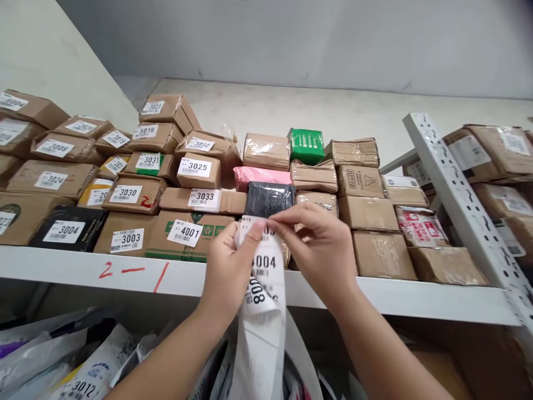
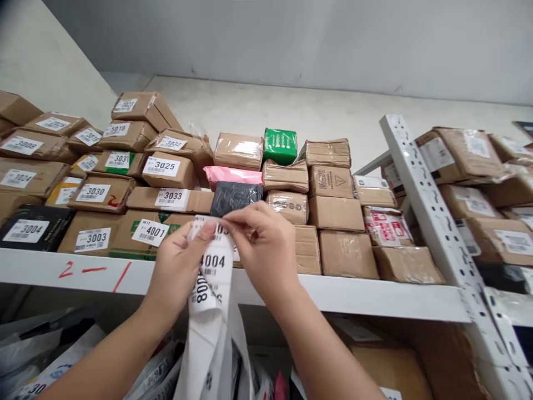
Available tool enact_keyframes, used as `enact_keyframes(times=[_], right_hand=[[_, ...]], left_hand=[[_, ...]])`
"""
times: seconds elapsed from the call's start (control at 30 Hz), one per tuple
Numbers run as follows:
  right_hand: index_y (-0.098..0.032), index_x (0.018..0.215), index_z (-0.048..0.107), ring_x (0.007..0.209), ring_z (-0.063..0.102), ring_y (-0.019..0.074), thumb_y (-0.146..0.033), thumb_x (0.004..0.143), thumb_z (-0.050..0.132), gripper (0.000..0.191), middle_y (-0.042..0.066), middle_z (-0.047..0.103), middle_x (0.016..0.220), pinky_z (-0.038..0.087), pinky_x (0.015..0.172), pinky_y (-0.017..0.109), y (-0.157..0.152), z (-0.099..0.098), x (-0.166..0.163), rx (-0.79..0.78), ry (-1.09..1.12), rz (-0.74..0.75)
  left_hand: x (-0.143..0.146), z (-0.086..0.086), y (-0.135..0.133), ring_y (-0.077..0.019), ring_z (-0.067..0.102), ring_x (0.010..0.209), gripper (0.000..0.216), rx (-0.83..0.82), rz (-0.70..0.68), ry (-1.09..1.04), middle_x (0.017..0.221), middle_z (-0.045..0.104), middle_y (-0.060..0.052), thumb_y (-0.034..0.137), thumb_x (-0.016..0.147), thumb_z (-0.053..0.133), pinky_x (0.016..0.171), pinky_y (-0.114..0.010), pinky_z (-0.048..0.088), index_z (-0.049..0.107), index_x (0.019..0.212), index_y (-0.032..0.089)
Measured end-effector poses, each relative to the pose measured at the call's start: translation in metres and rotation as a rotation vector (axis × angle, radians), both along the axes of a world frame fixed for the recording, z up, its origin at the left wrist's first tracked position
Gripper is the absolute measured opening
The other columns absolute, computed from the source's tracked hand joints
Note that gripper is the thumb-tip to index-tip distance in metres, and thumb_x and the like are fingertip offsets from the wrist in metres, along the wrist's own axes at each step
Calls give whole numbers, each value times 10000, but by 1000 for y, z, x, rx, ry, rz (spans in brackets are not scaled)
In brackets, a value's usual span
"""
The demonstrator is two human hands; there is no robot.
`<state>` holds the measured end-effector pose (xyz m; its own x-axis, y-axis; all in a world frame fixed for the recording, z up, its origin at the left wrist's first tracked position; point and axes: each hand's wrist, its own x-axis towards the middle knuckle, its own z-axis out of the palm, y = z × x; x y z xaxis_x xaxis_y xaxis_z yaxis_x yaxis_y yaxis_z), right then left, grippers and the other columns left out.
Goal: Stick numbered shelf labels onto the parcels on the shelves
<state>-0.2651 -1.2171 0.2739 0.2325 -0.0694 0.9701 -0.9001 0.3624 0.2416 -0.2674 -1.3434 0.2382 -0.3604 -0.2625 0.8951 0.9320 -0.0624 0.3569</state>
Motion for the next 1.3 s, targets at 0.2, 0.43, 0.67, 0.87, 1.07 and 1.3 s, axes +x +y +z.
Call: enact_keyframes(times=[0.2,0.43,0.67,0.87,1.07,1.3], right_hand=[[-195,700,702,637,610,155,-151,735,667,66,19,689,697,498,624,309,-4,46,-7,-33,4,-109],[-182,1010,664,740,592,207,-209,621,797,412,70,642,876,471,658,364,-3,62,0,-155,-2,-446],[-199,850,695,838,613,224,-209,705,732,150,55,672,890,482,715,367,6,55,18,180,37,-493],[-192,810,713,645,638,151,-327,758,688,147,27,709,739,512,542,276,13,35,33,455,-332,87],[-165,749,709,652,654,158,-300,633,797,199,52,721,727,559,570,278,9,31,25,240,-420,129],[-152,756,699,590,626,132,-271,592,821,236,30,689,670,542,508,242,-3,31,19,85,-477,193]], left_hand=[[5,0,-9,-120,538,542,310,-105,-83,-197,658,642,-25,448,681,732,470,-209,414,638,707,154],[17,-22,-17,-108,466,483,419,-180,1,-241,553,558,0,544,721,664,426,-203,347,512,593,175],[12,-20,-24,-113,469,551,392,-177,82,-11,591,533,5,503,815,583,489,-218,393,540,590,185],[3,0,-22,-137,546,673,283,-172,88,116,718,629,-18,435,839,581,623,-247,450,676,731,192],[0,19,-12,-129,571,649,233,-31,-33,130,680,649,1,403,758,686,593,-222,458,677,790,173],[-1,34,-13,-83,348,533,403,-9,292,294,532,396,58,415,823,611,506,-199,312,407,565,182]])
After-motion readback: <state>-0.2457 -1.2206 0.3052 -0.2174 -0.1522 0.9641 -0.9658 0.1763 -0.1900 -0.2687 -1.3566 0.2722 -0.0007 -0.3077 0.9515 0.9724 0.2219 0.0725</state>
